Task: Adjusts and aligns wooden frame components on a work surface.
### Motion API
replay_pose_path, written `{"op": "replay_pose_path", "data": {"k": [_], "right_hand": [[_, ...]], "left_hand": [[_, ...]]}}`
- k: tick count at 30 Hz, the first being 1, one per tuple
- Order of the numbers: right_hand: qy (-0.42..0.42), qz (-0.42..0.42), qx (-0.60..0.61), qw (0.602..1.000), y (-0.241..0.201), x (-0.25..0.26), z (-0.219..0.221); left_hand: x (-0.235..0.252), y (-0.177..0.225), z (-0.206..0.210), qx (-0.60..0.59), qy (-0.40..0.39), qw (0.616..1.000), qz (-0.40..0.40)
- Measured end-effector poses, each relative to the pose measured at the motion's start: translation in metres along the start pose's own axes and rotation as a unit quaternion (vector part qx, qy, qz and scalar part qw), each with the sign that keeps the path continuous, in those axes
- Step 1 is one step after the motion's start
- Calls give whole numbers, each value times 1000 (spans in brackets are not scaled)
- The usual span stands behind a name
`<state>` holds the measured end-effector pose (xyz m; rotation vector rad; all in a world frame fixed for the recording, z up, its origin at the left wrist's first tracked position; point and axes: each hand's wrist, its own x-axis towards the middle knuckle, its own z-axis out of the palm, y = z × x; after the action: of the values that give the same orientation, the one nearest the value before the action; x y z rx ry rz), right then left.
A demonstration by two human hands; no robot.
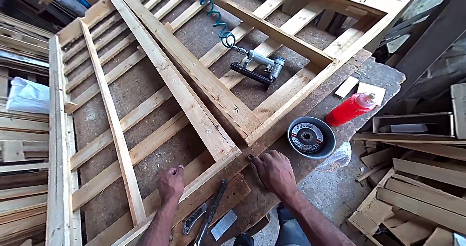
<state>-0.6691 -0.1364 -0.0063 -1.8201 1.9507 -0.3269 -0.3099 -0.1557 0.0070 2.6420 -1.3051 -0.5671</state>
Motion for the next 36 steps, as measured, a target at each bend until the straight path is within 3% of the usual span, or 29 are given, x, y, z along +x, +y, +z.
{"op": "replay_pose_path", "data": {"k": [2,4,10,13,20,26,30,36], "right_hand": [[113,-57,39,991,-6,29,-24],[153,-79,46,984,-9,64,-42],[-66,-29,-115,991,-12,148,-52],[-83,-21,-185,979,-18,150,-44],[-82,-20,-195,977,-19,152,-46],[-96,-19,-206,974,-14,149,-41],[-129,17,-196,972,-24,156,-47],[-81,10,-204,976,-25,156,-41]], "left_hand": [[0,0,-2,4,1,1000,-4],[-2,3,-4,0,-8,1000,-13],[-3,2,-2,-15,-8,1000,-25],[-6,0,1,-24,-9,999,-36],[0,4,5,6,-41,999,-26],[-18,83,21,-181,-136,973,37],[-17,127,37,-165,-188,968,3],[-20,140,50,-163,-137,976,-46]]}}
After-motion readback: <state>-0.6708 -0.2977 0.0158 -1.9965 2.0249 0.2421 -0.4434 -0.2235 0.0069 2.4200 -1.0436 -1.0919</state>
